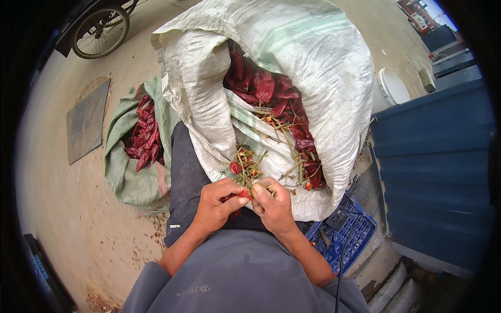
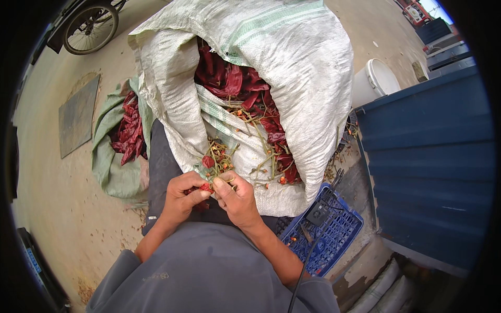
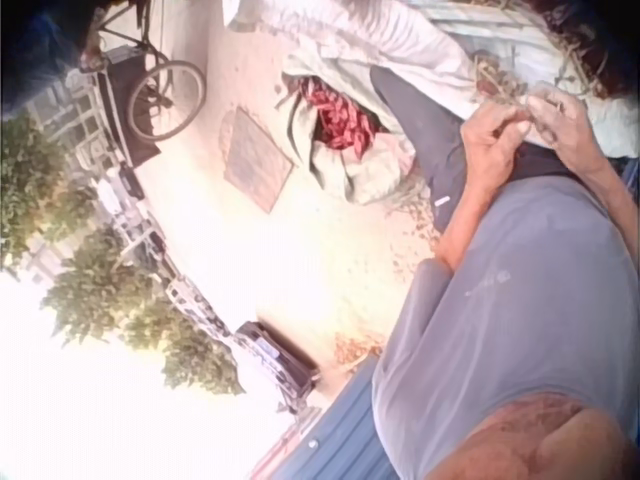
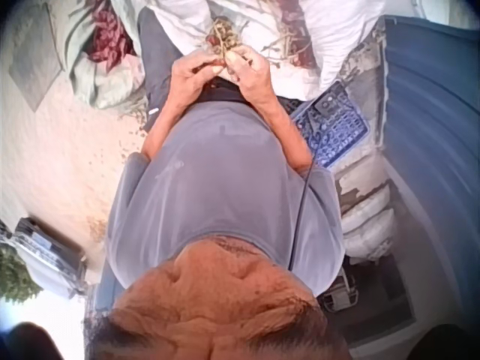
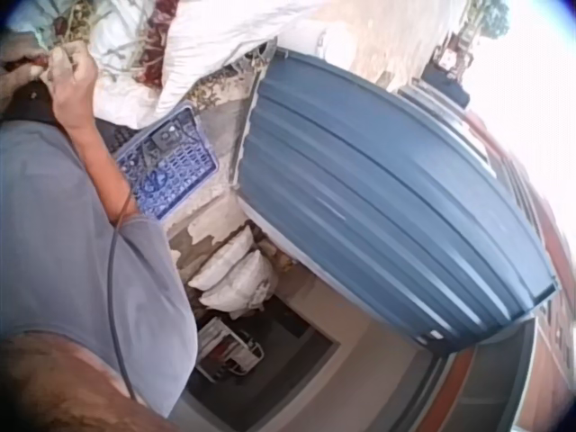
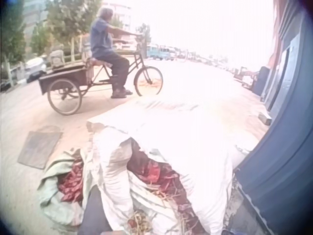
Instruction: The person removes stems from red chili peppers by hand. They pick peppers from a large sack, pull off the stems, and drop the peppers back into the sack while discarding the stems.
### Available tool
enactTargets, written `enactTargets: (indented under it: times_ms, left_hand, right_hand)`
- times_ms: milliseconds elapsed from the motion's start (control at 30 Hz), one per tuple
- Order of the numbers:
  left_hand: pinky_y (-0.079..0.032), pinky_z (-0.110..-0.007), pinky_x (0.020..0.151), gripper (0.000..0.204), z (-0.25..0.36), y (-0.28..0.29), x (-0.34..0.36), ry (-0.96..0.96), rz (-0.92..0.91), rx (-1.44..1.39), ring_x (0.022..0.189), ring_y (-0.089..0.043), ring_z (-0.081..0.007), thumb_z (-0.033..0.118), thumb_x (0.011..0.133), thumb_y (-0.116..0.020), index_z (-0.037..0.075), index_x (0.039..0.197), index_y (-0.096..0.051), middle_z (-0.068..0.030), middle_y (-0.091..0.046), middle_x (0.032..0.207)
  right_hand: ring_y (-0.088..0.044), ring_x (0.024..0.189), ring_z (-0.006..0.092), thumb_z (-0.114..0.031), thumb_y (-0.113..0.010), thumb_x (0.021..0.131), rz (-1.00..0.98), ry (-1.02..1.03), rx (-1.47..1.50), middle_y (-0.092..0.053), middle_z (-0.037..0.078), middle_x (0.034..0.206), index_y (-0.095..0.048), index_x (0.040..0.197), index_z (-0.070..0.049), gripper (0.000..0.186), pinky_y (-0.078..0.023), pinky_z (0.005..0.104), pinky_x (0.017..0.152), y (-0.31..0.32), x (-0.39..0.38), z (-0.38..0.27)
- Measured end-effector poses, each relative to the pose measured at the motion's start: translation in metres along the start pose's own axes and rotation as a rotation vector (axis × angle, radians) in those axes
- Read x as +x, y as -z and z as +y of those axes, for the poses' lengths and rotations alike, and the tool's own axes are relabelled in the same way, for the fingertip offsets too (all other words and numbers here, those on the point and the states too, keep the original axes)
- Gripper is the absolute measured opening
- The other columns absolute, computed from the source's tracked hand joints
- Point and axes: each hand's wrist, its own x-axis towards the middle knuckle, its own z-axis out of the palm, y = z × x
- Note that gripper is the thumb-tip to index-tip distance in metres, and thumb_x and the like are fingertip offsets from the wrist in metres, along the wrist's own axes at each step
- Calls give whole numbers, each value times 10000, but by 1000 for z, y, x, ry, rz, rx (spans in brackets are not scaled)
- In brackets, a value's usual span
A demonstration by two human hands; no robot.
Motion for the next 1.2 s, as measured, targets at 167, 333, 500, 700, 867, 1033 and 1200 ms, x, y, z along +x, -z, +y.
enactTargets:
  times_ms: [167, 333, 500, 700, 867, 1033, 1200]
  left_hand:
    - [-443, -257, 699, 116, -3, 3, 0, 53, -2, -194, 766, -579, -107, 72, 848, -756, 0, 936, -728, -33, -620, 822]
    - [-446, -264, 766, 103, -7, -3, 1, 127, 5, -510, 820, -583, -116, 59, 846, -763, 5, 926, -726, -28, -636, 866]
    - [-459, -271, 784, 115, -2, -9, 6, 109, -17, -625, 846, -592, -123, 43, 849, -757, -8, 944, -718, -45, -646, 910]
    - [-454, -237, 646, 187, 23, -5, 10, 216, 12, -185, 745, -573, -74, 80, 882, -741, -19, 1040, -727, -19, -643, 865]
    - [-429, -260, 591, 172, 25, 1, 13, -4, -22, 125, 669, -554, -101, 93, 862, -753, -14, 995, -729, -48, -605, 752]
    - [-444, -278, 643, 113, 26, 0, 13, 35, -65, -206, 707, -574, -114, 61, 846, -746, -13, 929, -726, -42, -635, 776]
    - [-478, -278, 678, 134, 5, 5, 6, 98, -64, -492, 730, -605, -132, 44, 833, -748, -30, 941, -716, -61, -662, 810]
  right_hand:
    - [-411, 524, 35, -166, -591, 1012, -22, -92, 314, -521, -18, 713, -556, 953, -64, 123, -296, 192, 453, -10, -3, -3]
    - [-408, 508, 42, -166, -581, 1017, -19, -90, 401, -497, -16, 670, -550, 953, -72, 118, -290, 202, 442, -15, -5, -8]
    - [-430, 516, 57, -163, -586, 1013, 13, 23, 330, -513, -9, 665, -569, 961, -57, 119, -311, 219, 450, -17, -6, -13]
    - [-565, 543, 213, -105, -681, 911, 106, 784, -964, -565, 80, 676, -593, 890, -18, 125, -417, 341, 473, -3, 12, -29]
    - [-590, 566, 260, -78, -711, 864, 89, 874, -1069, -580, 109, 694, -610, 870, -15, 120, -439, 368, 491, -8, 7, -36]
    - [-476, 556, 70, -137, -616, 992, 39, 87, 88, -550, 16, 692, -580, 941, -32, 122, -343, 228, 483, -18, -3, -30]
    - [-404, 563, 43, -180, -582, 1023, -45, 106, 470, -486, -17, 721, -563, 926, -59, 156, -312, 197, 449, -17, 6, -35]
